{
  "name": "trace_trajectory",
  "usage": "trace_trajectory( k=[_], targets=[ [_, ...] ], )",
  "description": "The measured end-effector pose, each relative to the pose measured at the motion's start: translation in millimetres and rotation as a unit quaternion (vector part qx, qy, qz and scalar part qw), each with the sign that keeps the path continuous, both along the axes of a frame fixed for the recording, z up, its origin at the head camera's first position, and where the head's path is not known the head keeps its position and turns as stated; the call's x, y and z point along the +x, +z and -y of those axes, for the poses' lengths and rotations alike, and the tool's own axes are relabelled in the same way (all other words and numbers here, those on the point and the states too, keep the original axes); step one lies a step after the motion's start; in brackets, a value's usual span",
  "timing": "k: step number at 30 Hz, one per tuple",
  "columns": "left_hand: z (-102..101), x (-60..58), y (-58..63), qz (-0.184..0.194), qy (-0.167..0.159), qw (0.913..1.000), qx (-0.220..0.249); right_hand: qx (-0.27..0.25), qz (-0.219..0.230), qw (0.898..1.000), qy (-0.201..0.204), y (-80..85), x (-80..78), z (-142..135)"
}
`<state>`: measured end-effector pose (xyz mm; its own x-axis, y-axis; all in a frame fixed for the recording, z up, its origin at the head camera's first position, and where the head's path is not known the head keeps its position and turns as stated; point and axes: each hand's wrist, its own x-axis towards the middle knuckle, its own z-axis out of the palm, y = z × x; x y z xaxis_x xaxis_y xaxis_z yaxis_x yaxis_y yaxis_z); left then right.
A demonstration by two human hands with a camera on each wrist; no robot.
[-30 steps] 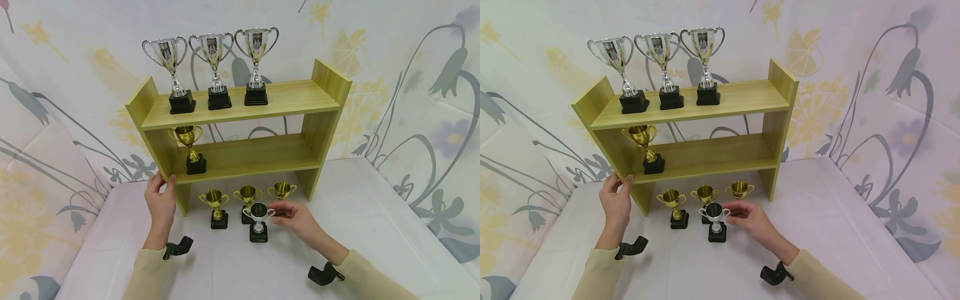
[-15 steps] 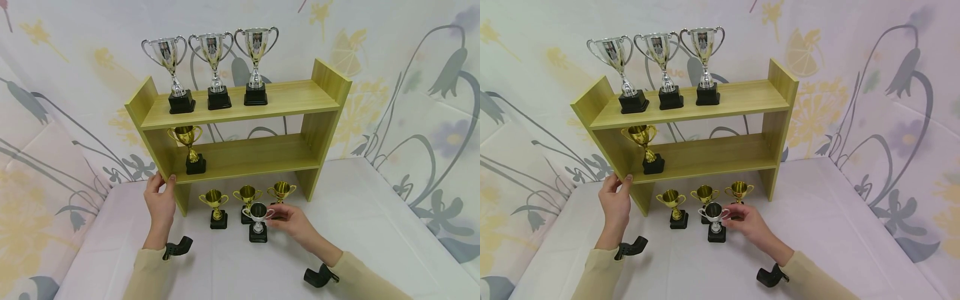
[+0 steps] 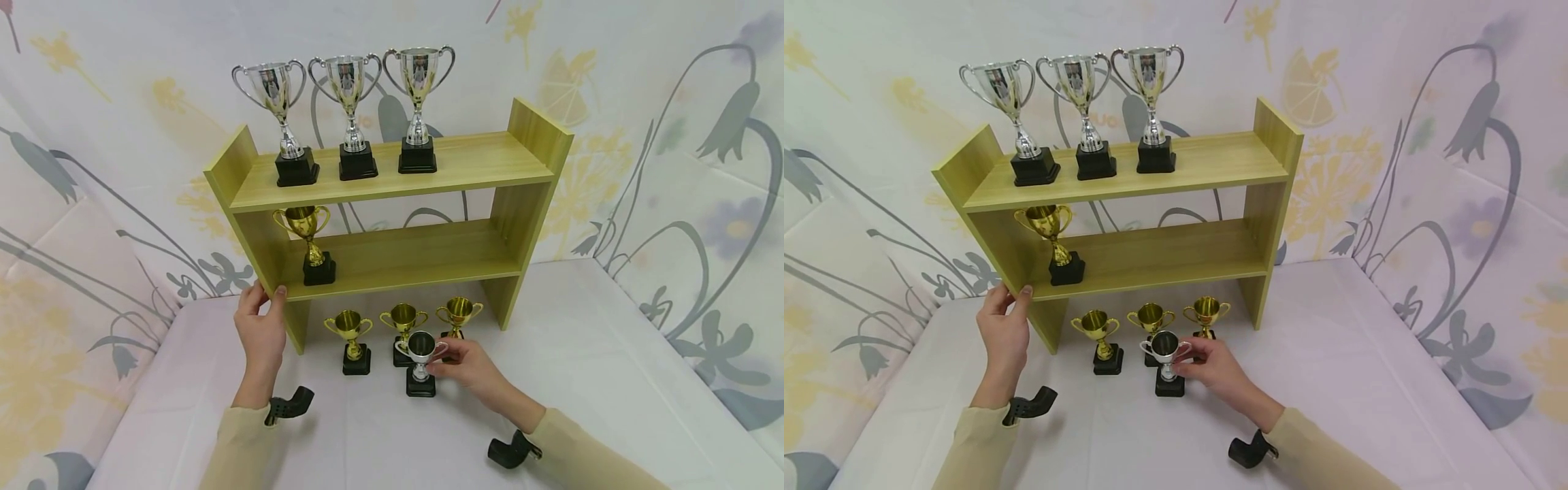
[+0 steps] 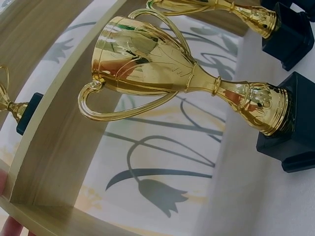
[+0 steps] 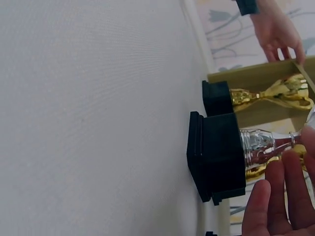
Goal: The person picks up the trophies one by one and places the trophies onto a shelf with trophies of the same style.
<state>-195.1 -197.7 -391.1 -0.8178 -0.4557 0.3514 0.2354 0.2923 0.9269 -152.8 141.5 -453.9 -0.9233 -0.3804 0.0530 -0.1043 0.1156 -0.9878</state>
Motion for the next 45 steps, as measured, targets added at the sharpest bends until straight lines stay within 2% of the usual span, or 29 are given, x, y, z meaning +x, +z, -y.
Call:
trace_trajectory(
  k=[11, 20, 28, 38, 45],
  targets=[
    [1, 1.4, -2.7, -0.006, -0.003, 1.0000, -0.003, 0.006, 0.016, 1.000, -0.001, -3.1, 0.0, 6],
    [1, 0.0, -4.4, -0.013, -0.002, 0.9999, -0.008, 0.025, 0.003, 1.000, -0.003, -4.4, 0.2, 10],
    [1, -0.7, -4.1, -0.011, 0.000, 0.9999, -0.008, 0.023, 0.014, 1.000, -0.013, -3.3, 3.0, 12],
    [-1, -0.1, -2.2, -0.013, 0.002, 0.9998, -0.012, 0.053, -0.015, 0.998, -0.020, -7.3, 0.9, 13],
    [1, -0.7, -4.1, -0.019, 0.004, 0.9998, -0.007, 0.055, -0.013, 0.998, -0.023, -8.6, 0.0, 14]
  ],
)
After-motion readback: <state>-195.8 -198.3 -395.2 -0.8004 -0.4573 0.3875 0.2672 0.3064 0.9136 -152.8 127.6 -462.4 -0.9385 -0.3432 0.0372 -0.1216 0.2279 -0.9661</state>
